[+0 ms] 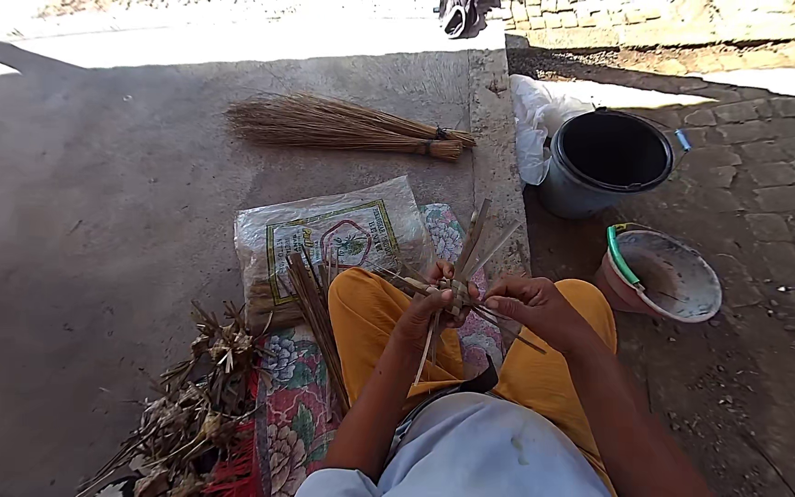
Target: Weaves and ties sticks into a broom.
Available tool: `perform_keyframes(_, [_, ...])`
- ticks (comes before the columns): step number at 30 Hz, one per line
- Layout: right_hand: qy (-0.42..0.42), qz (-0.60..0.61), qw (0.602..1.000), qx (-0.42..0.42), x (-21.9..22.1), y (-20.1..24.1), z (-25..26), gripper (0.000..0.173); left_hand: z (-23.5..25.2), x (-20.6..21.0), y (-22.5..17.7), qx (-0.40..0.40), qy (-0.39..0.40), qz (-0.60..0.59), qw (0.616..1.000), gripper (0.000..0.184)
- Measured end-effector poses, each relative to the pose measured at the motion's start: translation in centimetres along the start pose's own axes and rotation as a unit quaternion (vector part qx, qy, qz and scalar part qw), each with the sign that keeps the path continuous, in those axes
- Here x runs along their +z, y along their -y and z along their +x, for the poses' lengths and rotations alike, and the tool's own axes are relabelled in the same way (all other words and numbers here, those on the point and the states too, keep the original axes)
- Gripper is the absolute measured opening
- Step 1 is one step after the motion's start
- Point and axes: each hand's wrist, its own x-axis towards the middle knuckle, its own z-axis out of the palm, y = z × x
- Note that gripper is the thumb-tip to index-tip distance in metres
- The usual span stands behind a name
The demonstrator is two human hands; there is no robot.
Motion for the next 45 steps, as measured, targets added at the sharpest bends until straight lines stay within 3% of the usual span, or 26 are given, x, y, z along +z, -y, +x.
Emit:
perform_keyframes(6, [-0.004, 0.021, 0.999, -0.025, 0.9, -1.5, 0.0, 0.009, -0.1, 0.0, 0.1, -0.011, -0.018, -0.011, 1.0, 0.02])
perform_keyframes(11, [0.02, 0.021, 0.999, -0.017, -0.2, -2.5, -0.4, 0.011, -0.1, -0.3, 0.2, -0.016, -0.013, -0.069, 0.997, 0.03])
perform_keyframes(13, [-0.032, -0.064, 0.997, -0.006, -0.4, -2.2, -0.8, 0.015, -0.2, -0.4, -0.1, 0.005, -0.025, -0.011, 1.0, 0.035])
perform_keyframes(16, [-0.154, -0.235, 0.96, -0.014, -0.5, -1.1, -1.0, 0.035, -0.2, -0.2, -0.6, 0.068, -0.079, 0.142, 0.984, 0.041])
perform_keyframes(18, [-0.206, -0.264, 0.941, -0.047, -0.3, 0.1, -1.0, 0.031, -0.1, 0.1, -0.8, 0.103, -0.089, 0.221, 0.966, 0.037])
perform_keyframes(21, [-0.154, -0.165, 0.97, -0.095, 0.8, 1.5, -0.7, 0.021, 0.1, 0.7, -0.8, 0.14, -0.061, 0.349, 0.925, 0.044])
perform_keyframes(24, [-0.118, -0.157, 0.971, -0.135, 2.1, 1.2, 0.0, 0.025, 0.4, 1.2, -0.4, 0.173, -0.042, 0.437, 0.882, 0.048])
perform_keyframes(35, [-0.158, -0.22, 0.946, -0.178, 4.6, -1.1, 1.4, 0.031, 1.2, 1.1, -0.1, 0.224, -0.084, 0.515, 0.823, 0.038])
perform_keyframes(37, [-0.15, -0.23, 0.95, -0.149, 4.8, -1.3, 1.6, 0.027, 1.2, 0.7, 0.1, 0.213, -0.11, 0.565, 0.79, 0.034])
perform_keyframes(39, [-0.101, -0.189, 0.976, -0.046, 5.1, -0.9, 1.4, 0.025, 1.1, 0.8, -0.2, 0.19, -0.147, 0.669, 0.704, 0.024])
perform_keyframes(41, [-0.051, -0.092, 0.992, 0.068, 5.0, -0.4, 1.3, 0.023, 1.1, 0.8, -0.3, 0.196, -0.135, 0.749, 0.618, 0.016])
perform_keyframes(42, [-0.04, -0.029, 0.994, 0.1, 4.8, -0.4, 1.3, 0.021, 1.0, 0.3, -0.2, 0.214, -0.118, 0.757, 0.606, 0.015])
perform_keyframes(43, [-0.033, 0.042, 0.991, 0.119, 4.6, -0.4, 1.2, 0.018, 0.9, -0.4, 0.0, 0.237, -0.1, 0.734, 0.629, 0.016])
perform_keyframes(45, [-0.007, 0.182, 0.973, 0.139, 3.7, -0.4, 1.2, 0.014, 0.8, -1.5, 0.7, 0.257, -0.062, 0.609, 0.748, 0.022])
